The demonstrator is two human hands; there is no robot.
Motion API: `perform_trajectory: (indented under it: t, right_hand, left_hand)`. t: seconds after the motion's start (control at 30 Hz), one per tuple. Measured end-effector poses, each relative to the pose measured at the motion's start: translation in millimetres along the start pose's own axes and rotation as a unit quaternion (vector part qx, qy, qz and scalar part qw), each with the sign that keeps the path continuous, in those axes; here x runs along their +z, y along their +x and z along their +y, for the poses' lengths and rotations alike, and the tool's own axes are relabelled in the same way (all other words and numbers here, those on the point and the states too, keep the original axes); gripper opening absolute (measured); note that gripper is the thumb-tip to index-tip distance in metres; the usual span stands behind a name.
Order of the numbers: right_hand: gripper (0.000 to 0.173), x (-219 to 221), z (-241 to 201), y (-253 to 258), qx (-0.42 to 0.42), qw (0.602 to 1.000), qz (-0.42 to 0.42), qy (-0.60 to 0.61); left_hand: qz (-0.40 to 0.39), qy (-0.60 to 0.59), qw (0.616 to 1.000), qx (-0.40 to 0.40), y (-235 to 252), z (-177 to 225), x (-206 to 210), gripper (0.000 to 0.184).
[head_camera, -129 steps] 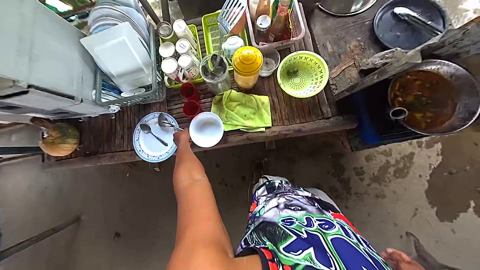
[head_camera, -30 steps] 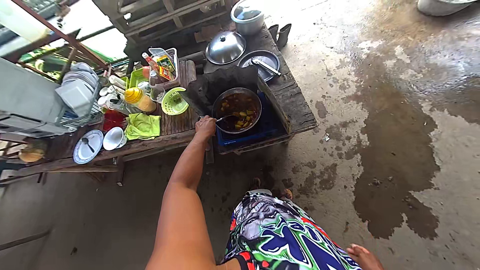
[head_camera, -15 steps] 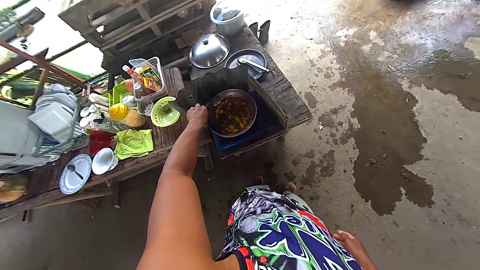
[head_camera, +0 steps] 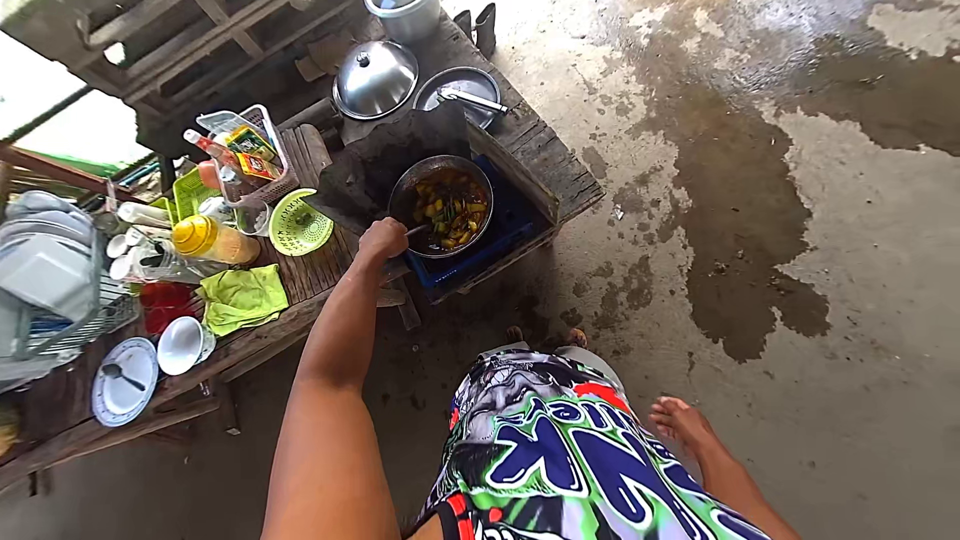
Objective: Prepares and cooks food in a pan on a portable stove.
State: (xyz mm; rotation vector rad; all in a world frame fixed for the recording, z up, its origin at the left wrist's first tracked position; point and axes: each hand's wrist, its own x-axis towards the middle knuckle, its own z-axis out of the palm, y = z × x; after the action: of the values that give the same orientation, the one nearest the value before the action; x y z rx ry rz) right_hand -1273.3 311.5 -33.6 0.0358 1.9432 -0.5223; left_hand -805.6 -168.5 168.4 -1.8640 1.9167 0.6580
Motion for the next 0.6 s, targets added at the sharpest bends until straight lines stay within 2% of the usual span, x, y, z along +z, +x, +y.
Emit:
perform_trajectory:
  t: [0.27,0.47,0.6]
  right_hand:
    - [0.039,24.8,3.9,-10.3,0.021,0.999,-0.024,-0.040]
    - [0.041,13.3,-17.0,4.7,-0.018,0.999,-0.023,-0.034]
    - [0.039,3.1,-33.4,1.0,-0.025,1.000,0.001,-0.003]
  left_hand:
    - [0.077,0.045,0.995,0.048,-41.8,10.8,-5.9,0.036]
    - [0.081,0.064,0.992,0.070,-56.4,20.8,3.0,0.038]
    - [0.047,0.077,0.993,0.081,-46.3,36.4,19.4,0.037]
